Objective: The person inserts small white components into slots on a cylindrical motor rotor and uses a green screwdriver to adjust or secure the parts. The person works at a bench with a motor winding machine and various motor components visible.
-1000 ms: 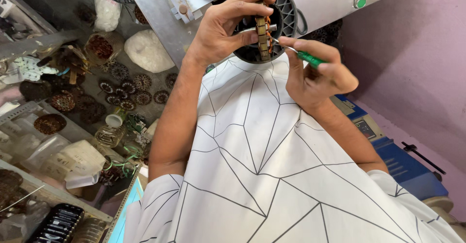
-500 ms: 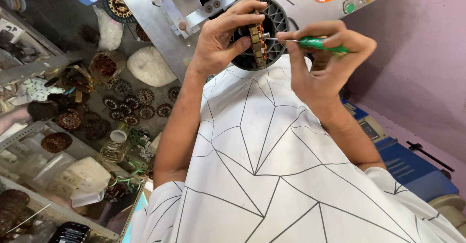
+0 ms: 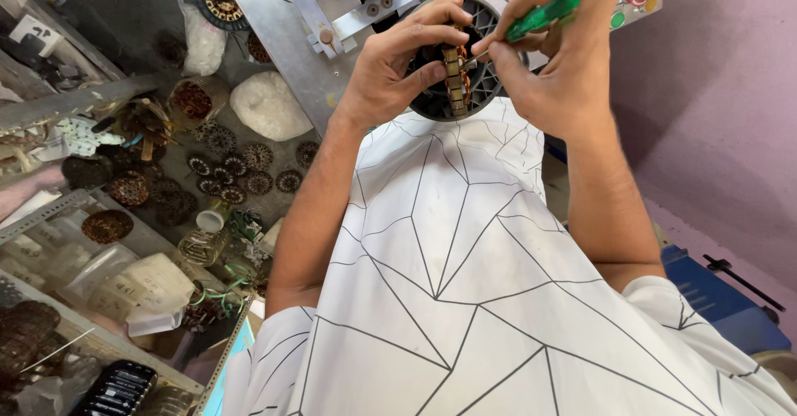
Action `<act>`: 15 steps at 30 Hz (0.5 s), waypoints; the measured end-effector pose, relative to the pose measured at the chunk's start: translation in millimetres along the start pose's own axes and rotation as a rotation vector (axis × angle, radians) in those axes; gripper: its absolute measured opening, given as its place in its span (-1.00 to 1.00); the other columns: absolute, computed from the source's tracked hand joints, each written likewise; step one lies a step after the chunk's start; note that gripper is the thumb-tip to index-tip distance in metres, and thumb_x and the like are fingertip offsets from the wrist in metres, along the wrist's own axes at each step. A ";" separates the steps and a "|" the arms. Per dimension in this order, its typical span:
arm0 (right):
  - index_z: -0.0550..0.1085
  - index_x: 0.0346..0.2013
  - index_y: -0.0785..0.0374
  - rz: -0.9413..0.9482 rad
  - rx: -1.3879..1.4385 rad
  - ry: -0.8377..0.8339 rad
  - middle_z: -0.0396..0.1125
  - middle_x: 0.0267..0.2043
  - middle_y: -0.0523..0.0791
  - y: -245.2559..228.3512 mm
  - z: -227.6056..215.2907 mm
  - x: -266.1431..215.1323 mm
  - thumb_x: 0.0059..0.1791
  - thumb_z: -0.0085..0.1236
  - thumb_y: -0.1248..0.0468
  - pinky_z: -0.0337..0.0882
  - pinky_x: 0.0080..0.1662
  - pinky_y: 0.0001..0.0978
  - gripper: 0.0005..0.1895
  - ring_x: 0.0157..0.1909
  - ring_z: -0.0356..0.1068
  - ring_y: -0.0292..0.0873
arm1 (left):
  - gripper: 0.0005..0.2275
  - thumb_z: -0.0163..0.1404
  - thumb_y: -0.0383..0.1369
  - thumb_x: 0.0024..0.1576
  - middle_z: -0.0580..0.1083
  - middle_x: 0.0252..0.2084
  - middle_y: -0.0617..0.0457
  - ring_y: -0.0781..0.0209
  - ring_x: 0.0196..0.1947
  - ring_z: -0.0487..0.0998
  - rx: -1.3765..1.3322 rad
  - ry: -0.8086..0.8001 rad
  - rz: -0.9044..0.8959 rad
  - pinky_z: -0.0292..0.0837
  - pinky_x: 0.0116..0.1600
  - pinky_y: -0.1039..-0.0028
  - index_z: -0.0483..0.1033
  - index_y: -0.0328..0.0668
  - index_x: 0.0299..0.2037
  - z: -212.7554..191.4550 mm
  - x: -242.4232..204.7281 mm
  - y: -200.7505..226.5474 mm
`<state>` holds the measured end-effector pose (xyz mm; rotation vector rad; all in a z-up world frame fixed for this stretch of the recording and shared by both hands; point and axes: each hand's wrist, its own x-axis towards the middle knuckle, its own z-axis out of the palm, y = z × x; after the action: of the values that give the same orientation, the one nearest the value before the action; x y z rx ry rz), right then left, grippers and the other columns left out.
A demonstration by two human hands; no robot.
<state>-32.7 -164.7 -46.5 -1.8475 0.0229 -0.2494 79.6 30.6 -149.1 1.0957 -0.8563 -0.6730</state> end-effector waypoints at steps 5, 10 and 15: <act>-0.01 0.07 0.27 -0.041 -0.092 -0.055 0.23 -0.02 0.01 -6.0 0.8 4.9 0.06 0.07 0.78 0.57 -0.01 -0.33 -0.42 0.00 0.50 -0.14 | -0.73 0.16 -0.41 0.30 0.40 0.34 -0.01 0.12 0.44 0.30 -0.118 -0.005 -0.048 0.29 0.52 0.31 0.53 -0.28 0.18 1.3 3.7 4.8; 0.15 -0.10 0.09 -0.216 -0.469 -0.053 0.35 -0.06 -0.03 -9.3 15.5 -7.5 -0.02 0.20 0.69 0.55 -0.17 -0.35 -0.46 -0.13 0.53 -0.11 | -0.74 0.16 -0.46 0.29 0.40 0.36 -0.04 0.11 0.44 0.31 -0.099 0.006 -0.069 0.29 0.51 0.32 0.53 -0.28 0.17 -1.4 6.8 9.9; 0.10 0.07 0.31 -0.107 0.068 0.337 0.22 -0.02 -0.01 38.3 -25.7 -21.3 0.23 0.05 0.57 0.57 -0.18 -0.30 -0.68 -0.17 0.43 -0.11 | -0.70 0.13 -0.56 0.28 0.36 0.40 -0.09 0.06 0.53 0.24 -0.102 0.018 -0.066 0.22 0.61 0.26 0.50 -0.33 0.21 1.6 7.8 12.2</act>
<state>-53.9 -197.0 -79.4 -1.7231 0.1468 -0.6270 82.9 27.5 -135.3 1.0397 -0.7648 -0.7529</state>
